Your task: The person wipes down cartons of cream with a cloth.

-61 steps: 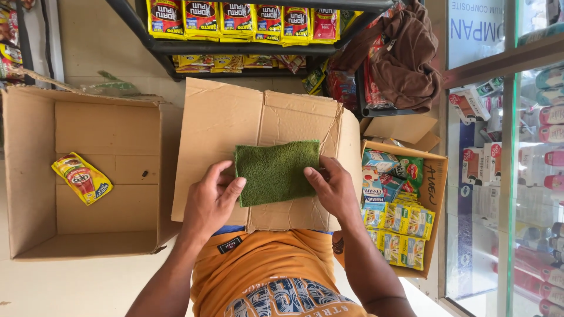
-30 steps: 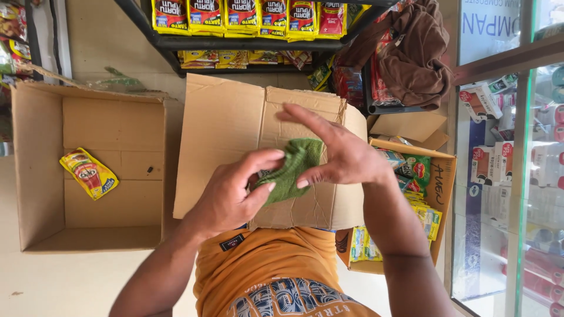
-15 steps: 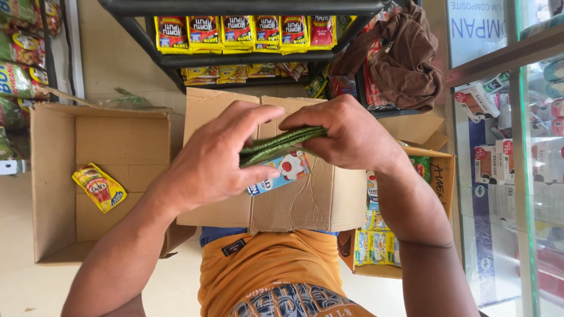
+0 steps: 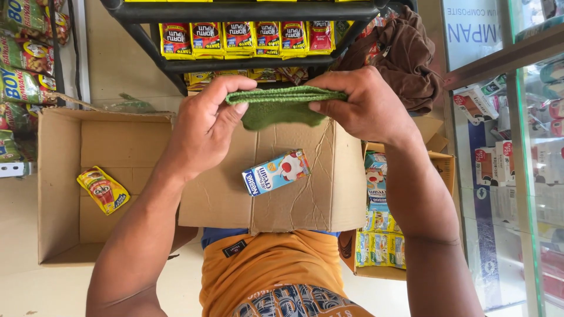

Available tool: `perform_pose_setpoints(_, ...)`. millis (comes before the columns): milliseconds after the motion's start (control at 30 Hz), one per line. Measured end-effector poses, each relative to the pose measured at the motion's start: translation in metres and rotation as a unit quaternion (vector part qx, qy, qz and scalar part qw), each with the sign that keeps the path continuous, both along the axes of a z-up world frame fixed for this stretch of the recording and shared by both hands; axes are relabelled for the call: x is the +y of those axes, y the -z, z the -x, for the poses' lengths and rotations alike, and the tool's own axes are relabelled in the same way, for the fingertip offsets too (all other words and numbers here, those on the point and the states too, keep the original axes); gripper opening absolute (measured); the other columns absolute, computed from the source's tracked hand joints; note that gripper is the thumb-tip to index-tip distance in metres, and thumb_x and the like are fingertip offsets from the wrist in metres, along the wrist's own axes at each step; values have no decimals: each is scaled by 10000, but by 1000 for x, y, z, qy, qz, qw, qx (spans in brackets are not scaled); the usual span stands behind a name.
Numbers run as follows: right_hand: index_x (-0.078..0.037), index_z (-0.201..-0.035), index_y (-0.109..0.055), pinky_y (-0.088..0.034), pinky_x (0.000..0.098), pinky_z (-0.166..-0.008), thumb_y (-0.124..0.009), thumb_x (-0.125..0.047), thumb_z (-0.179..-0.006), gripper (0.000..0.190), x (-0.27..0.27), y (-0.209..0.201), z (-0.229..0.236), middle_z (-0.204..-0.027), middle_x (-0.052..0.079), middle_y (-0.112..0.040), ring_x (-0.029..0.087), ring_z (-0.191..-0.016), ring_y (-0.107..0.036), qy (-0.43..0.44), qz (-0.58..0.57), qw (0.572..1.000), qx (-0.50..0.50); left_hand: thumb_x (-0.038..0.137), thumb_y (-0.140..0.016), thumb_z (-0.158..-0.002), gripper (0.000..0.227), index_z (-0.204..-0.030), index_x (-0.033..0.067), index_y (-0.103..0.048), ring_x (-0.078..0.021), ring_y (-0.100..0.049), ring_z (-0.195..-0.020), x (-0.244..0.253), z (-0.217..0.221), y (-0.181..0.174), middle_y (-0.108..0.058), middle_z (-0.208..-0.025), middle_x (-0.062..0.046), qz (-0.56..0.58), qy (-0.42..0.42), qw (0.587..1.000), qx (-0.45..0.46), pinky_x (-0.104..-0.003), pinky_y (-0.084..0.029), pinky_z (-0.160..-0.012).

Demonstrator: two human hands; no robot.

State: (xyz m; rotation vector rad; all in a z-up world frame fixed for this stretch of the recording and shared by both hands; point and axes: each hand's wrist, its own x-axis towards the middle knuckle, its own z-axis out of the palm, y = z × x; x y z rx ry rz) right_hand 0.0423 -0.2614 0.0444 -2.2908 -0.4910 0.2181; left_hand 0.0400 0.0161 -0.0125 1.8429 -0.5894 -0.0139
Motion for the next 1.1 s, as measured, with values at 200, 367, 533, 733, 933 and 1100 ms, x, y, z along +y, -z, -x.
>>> perform_pose_setpoints(200,-28,-1160,-737,-624,371,-916,-698,127,-765,426,-23,28,44,-1126,151,-756,283,-1040,-757,-121,-67,987,-85,-55,-692,-909,350,-1233,69,-643,-289,-735,-945,4,53,11,-736,-1049,-135,-53,37,988,-142,-420,-621,-853)
perform_pose_setpoints(367,-64,-1115,-759,-590,408,-995,-695,135,-729,438,-29,78,105,-1131,96,-774,303,-1124,-729,-158,-77,984,-34,-91,-691,-858,306,-1122,58,-648,-267,-757,-1022,-2,123,61,-756,-1133,-128,-42,76,984,-158,-483,-571,-975)
perform_pose_setpoints(533,-64,-1119,-758,-564,426,-992,-695,110,-687,470,-30,108,132,-1139,107,-781,322,-1161,-694,-158,-55,986,17,-53,-703,-817,320,-1118,38,-648,-310,-735,-1060,-8,158,98,-758,-1122,-159,-37,92,992,-75,-488,-566,-956)
perform_pose_setpoints(733,-58,-1167,-709,-586,376,-845,-728,30,-799,379,-21,132,128,-1047,140,-759,282,-969,-748,-32,-81,995,49,15,-641,-985,235,-1219,30,-634,-297,-757,-923,-19,150,106,-738,-1066,-173,22,-33,999,-2,-369,-624,-768)
perform_pose_setpoints(933,-55,-1240,-640,-578,321,-745,-686,-54,-969,275,0,134,117,-992,130,-760,257,-860,-772,107,-100,989,30,114,-634,-1013,197,-1199,53,-655,-244,-670,-603,-29,145,95,-684,-764,-123,-23,-116,987,110,-359,-515,-560)
perform_pose_setpoints(1100,-57,-1236,-634,-583,323,-765,-660,-53,-996,242,-1,139,119,-1001,134,-761,262,-894,-778,111,-103,988,10,114,-620,-1030,195,-1218,63,-635,-205,-672,-611,-27,155,111,-682,-759,-106,36,-91,988,118,-341,-515,-554)
